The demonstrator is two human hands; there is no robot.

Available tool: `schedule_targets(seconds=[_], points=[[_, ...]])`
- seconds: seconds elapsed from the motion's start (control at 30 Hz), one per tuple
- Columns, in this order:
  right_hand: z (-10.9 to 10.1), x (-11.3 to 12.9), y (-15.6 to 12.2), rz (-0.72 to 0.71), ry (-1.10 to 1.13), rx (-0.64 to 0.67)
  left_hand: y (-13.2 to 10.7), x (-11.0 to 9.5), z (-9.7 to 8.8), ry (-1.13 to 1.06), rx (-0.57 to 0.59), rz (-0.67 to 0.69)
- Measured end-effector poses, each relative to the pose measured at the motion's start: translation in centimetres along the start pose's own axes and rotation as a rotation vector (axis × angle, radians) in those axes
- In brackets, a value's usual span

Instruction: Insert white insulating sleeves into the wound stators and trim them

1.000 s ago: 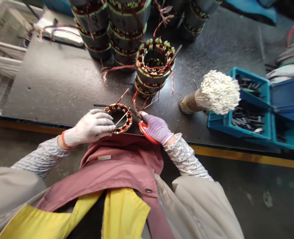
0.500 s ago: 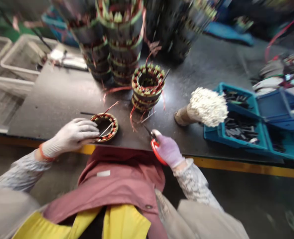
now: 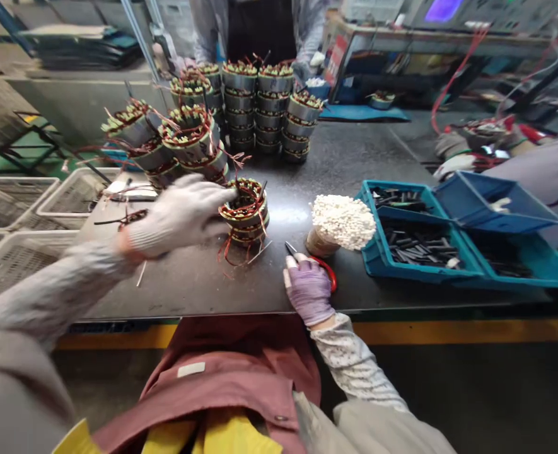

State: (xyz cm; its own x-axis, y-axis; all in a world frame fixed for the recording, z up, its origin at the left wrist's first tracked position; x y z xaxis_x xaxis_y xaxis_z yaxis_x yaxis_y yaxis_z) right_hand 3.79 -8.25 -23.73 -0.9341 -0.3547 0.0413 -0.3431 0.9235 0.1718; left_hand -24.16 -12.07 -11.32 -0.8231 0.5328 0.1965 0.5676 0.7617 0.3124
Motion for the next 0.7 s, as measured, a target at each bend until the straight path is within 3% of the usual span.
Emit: schedule_targets(seconds=[0.07, 0.17, 0.23, 0.33, 0.4, 0.47, 0.57, 0.63, 0.7], points=[[-0.1, -0.2, -1.0, -0.033, 0.148, -0.093, 3.7, -0.8, 3.6, 0.008, 0.166, -0.072], [-1.1, -2.0, -1.8, 0.033, 0.267, -0.276, 5.8, -0.5, 6.6, 0.099, 0.121, -0.147], [-2.2, -3.6, -1.7, 0.135, 0.255, -0.397, 5.5, -0.6, 5.6, 0.146, 0.046, -0.15], [-4.3, -5.4, -0.2, 0.24, 0.205, -0.466, 3.5, -3.0, 1.4, 0.162, -0.002, -0.044], [-5.6, -5.5, 1.4, 0.248, 0.198, -0.407, 1.5, -5.9, -0.8, 0.128, -0.049, 0.085], [-6.5, -4.9, 3.1, 0.23, 0.206, -0.28, -0.6, -8.8, -1.0, 0.068, -0.07, 0.157], [-7.0, -4.0, 4.9, 0.174, 0.227, -0.1, -3.5, -11.8, 2.6, -0.067, 0.072, 0.149], [-6.7, -4.0, 5.3, 0.128, 0.265, -0.073, -5.2, -12.6, 5.9, -0.148, 0.212, 0.103], [-6.3, -4.7, 5.3, 0.028, 0.308, -0.038, -6.5, -12.8, 7.9, -0.187, 0.29, 0.051]])
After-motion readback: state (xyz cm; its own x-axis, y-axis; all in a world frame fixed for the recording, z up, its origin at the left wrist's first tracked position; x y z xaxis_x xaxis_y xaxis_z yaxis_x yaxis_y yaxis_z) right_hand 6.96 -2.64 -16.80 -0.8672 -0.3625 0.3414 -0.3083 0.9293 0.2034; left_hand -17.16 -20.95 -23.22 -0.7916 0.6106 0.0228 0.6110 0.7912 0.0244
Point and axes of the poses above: each hand's wrist, its own y-axis towards the middle knuckle, its own z-axis out of the palm, x = y × z, the point moved 1 cm from there along y, towards the middle knuckle, and after that the axes turned 15 degrees about z, right-handed, at the moved point
